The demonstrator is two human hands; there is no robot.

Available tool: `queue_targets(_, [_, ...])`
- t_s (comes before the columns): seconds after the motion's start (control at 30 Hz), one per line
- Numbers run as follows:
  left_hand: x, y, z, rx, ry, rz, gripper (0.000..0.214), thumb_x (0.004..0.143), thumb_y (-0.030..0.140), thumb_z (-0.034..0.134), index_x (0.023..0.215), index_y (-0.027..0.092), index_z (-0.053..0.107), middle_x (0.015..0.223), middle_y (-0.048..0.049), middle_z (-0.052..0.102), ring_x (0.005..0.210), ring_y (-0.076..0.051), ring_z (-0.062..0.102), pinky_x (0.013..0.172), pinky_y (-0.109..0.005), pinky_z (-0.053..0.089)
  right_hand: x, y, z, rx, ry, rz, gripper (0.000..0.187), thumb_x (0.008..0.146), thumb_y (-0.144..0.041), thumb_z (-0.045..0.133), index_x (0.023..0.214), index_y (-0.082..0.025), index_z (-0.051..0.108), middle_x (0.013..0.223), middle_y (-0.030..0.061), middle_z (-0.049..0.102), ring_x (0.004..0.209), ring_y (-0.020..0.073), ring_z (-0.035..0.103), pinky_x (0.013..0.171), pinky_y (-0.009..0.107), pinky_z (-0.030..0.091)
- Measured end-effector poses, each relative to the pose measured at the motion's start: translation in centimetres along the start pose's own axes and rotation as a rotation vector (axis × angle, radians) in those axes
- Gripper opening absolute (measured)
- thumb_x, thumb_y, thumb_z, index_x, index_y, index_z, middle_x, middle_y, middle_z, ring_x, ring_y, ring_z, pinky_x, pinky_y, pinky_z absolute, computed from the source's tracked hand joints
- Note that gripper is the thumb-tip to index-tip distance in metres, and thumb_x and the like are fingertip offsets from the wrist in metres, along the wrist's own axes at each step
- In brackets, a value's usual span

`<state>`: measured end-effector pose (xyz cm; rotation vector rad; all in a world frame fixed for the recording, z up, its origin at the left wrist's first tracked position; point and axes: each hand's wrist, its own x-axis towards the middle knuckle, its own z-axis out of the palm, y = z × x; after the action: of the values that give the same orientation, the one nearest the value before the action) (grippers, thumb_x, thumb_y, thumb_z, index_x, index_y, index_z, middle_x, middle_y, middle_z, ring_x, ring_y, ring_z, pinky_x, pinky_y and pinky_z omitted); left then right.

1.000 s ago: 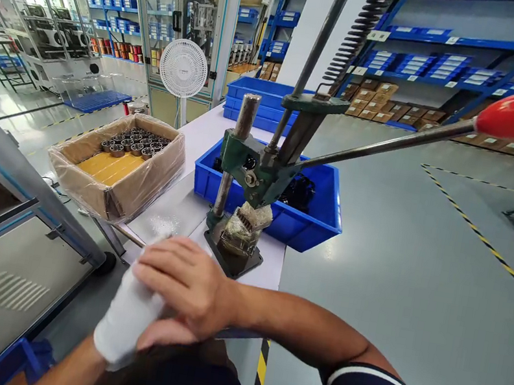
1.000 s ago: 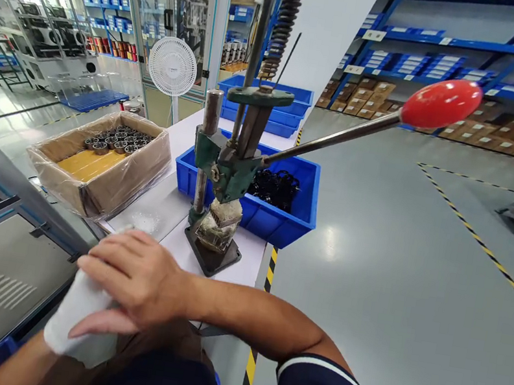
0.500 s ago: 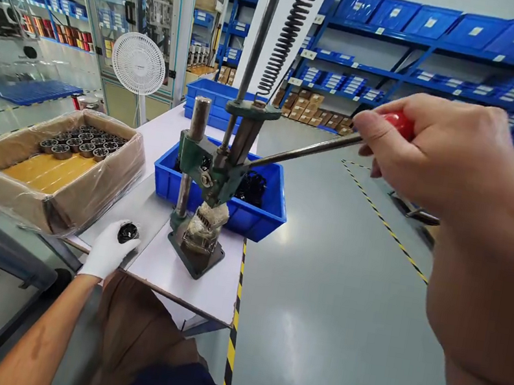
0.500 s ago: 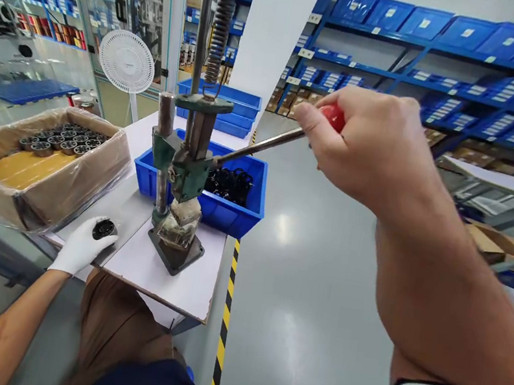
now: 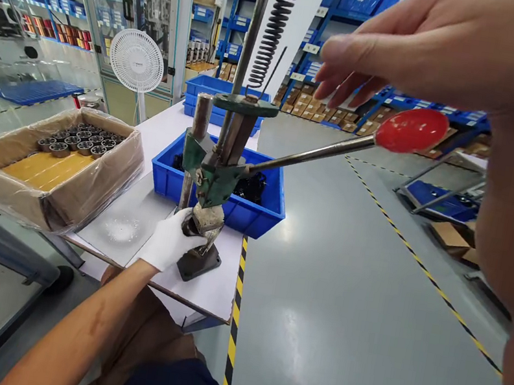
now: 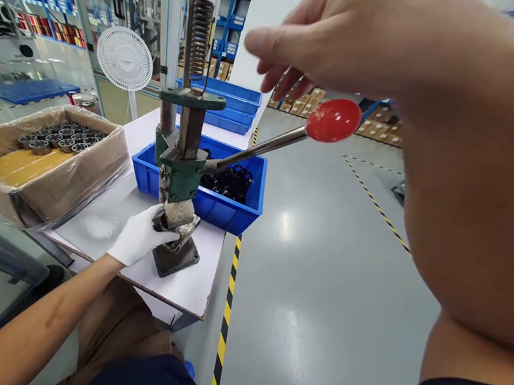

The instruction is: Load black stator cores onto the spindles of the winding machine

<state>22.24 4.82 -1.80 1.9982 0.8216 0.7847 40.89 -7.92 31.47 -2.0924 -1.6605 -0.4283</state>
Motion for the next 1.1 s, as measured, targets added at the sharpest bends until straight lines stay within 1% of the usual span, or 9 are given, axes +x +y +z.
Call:
queue_targets(0.1, [0.4,-0.8,2.6,-0.215,0.066,0.012,0.059,0.07,0.034,0.083,0.125,0.023,0.064,0.113,-0.0038,0.075,0.106,-0.023,0.071,0.094,-0.034,0.057,-1.7,-0.5,0.8,-0.231,-0.138,0.103,0.057,0.082,-0.067,0.054,0.091,-0.016,0.077,0.067,-0.0044,0.067,0.058,0.0068,0.062,0.064,0.026,0.045])
queue_targets(0.2, [0.2,-1.5,3.8,-0.279,0.12,0.037,0.057,0.07,0.036,0.084,0.123,0.025,0.064,0.114,-0.0023,0.075,0.106,-0.022,0.07,0.095,-0.033,0.056,-6.8,1.0,3.6,-0.102,-0.17,-0.131,0.059,0.087,-0.072,0.054,0.105,-0.019,0.075,0.087,0.0028,0.071,0.071,0.0137,0.066,0.068,0.034,0.053])
queue_targets(0.27, [0.1,-1.7,3.9,-0.26,0.156,0.037,0.059,0.068,0.036,0.086,0.122,0.025,0.065,0.115,-0.0023,0.074,0.105,-0.022,0.07,0.095,-0.034,0.056,-11.1,2.4,7.0,0.085,-0.13,-0.165,0.065,0.09,-0.07,0.055,0.127,-0.017,0.065,0.112,0.012,0.068,0.089,0.0218,0.067,0.075,0.04,0.058])
queue_targets(0.4, [-0.2,-2.0,3.8,-0.25,0.158,0.028,0.063,0.067,0.039,0.086,0.124,0.024,0.063,0.117,-0.0041,0.073,0.106,-0.024,0.07,0.096,-0.036,0.055,-16.5,4.3,16.4,0.466,-0.249,0.197,0.07,0.087,-0.06,0.063,0.14,-0.017,0.049,0.125,0.0159,0.061,0.102,0.025,0.064,0.083,0.042,0.058])
queue_targets(0.6, [-0.4,-1.7,3.6,-0.326,0.085,0.011,0.064,0.07,0.038,0.084,0.128,0.025,0.06,0.121,-0.0045,0.072,0.11,-0.025,0.069,0.098,-0.039,0.055,-15.6,5.4,23.1,0.823,-0.618,0.421,0.054,0.079,-0.065,0.064,0.071,-0.011,0.067,0.072,0.0123,0.066,0.064,0.02,0.063,0.061,0.032,0.053])
queue_targets(0.73, [-0.6,-1.4,3.4,-0.332,0.052,0.023,0.056,0.072,0.035,0.083,0.124,0.027,0.063,0.122,-0.0032,0.072,0.109,-0.025,0.069,0.095,-0.037,0.056,-15.4,5.8,25.8,0.736,-0.395,0.417,0.062,0.087,-0.067,0.055,0.051,-0.017,0.044,0.047,0.0027,0.044,0.046,0.0109,0.04,0.048,0.026,0.034])
queue_targets(0.87, [-0.7,-1.4,3.4,-0.333,0.066,0.029,0.056,0.07,0.03,0.082,0.123,0.027,0.065,0.122,-0.0032,0.072,0.11,-0.025,0.068,0.096,-0.038,0.056,-14.9,5.8,30.9,0.71,-0.148,0.357,0.066,0.088,-0.075,0.047,0.054,-0.019,0.042,0.056,0.0022,0.045,0.058,0.0124,0.043,0.059,0.028,0.037])
queue_targets(0.97, [-0.7,-1.6,3.5,-0.325,0.072,0.038,0.057,0.07,0.029,0.082,0.124,0.026,0.065,0.123,-0.0042,0.071,0.112,-0.026,0.067,0.097,-0.039,0.055,-14.6,6.1,33.0,0.708,-0.1,0.33,0.066,0.089,-0.075,0.047,0.055,-0.018,0.044,0.057,0.001,0.046,0.059,0.012,0.044,0.063,0.028,0.038])
queue_targets(1.1, [-0.9,-2.0,3.6,-0.292,0.111,0.074,0.06,0.068,0.031,0.083,0.125,0.023,0.064,0.124,-0.0074,0.07,0.114,-0.028,0.066,0.1,-0.042,0.053,-15.5,6.2,31.7,0.699,-0.164,0.326,0.065,0.089,-0.072,0.049,0.055,-0.017,0.05,0.059,0.004,0.051,0.061,0.0147,0.048,0.067,0.031,0.04])
